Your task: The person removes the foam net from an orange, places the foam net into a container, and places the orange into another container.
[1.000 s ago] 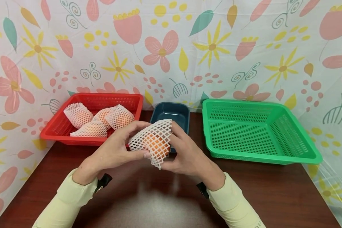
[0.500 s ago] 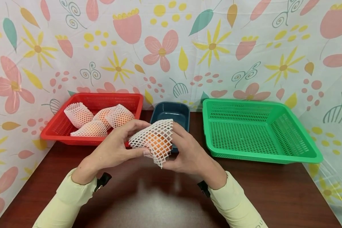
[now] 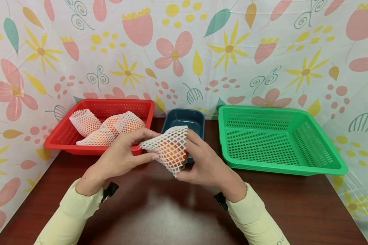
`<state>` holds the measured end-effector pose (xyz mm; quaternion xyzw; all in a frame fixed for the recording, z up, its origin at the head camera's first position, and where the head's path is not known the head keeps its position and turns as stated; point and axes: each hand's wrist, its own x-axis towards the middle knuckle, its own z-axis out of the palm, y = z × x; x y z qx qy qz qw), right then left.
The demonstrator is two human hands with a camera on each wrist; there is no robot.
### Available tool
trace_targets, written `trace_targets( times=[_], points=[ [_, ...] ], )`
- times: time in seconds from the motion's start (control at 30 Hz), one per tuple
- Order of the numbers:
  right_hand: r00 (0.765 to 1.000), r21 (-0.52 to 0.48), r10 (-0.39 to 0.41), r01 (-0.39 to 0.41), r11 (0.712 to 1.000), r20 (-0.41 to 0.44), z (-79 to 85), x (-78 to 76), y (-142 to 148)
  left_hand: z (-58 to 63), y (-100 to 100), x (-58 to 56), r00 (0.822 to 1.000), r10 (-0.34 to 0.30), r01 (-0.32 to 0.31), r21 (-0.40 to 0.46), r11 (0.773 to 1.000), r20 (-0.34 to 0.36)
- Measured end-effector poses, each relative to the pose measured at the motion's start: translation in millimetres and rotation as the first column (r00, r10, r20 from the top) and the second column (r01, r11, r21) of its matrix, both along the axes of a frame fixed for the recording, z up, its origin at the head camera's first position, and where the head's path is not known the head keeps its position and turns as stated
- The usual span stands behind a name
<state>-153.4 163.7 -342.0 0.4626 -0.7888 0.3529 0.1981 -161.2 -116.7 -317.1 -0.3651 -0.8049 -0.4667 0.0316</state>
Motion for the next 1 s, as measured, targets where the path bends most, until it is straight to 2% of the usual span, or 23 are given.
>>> trace_targets(
  times=[0.27,0.63,0.77,1.0],
  points=[
    [1.0,0.023,0.009,-0.009,1.0,0.013,2.1,-1.7,4.0,-0.7,0.7,-2.7,0.999,0.037,-0.036,0.067,0.997,-0.023],
    [0.998,0.01,-0.012,0.013,1.0,-0.056,5.7,-1.5,4.3,-0.2,-2.0,-2.2,0.991,0.132,-0.131,0.05,0.99,-0.018],
    [0.999,0.009,-0.012,0.012,1.0,-0.042,5.9,-1.0,4.6,-0.6,-2.3,-2.8,0.993,0.114,-0.113,0.034,0.993,-0.011],
    [0.999,0.054,-0.032,0.032,0.998,-0.005,6.9,2.1,4.4,-2.3,-0.4,-3.2,1.0,0.024,-0.024,0.023,0.999,0.002]
  ],
)
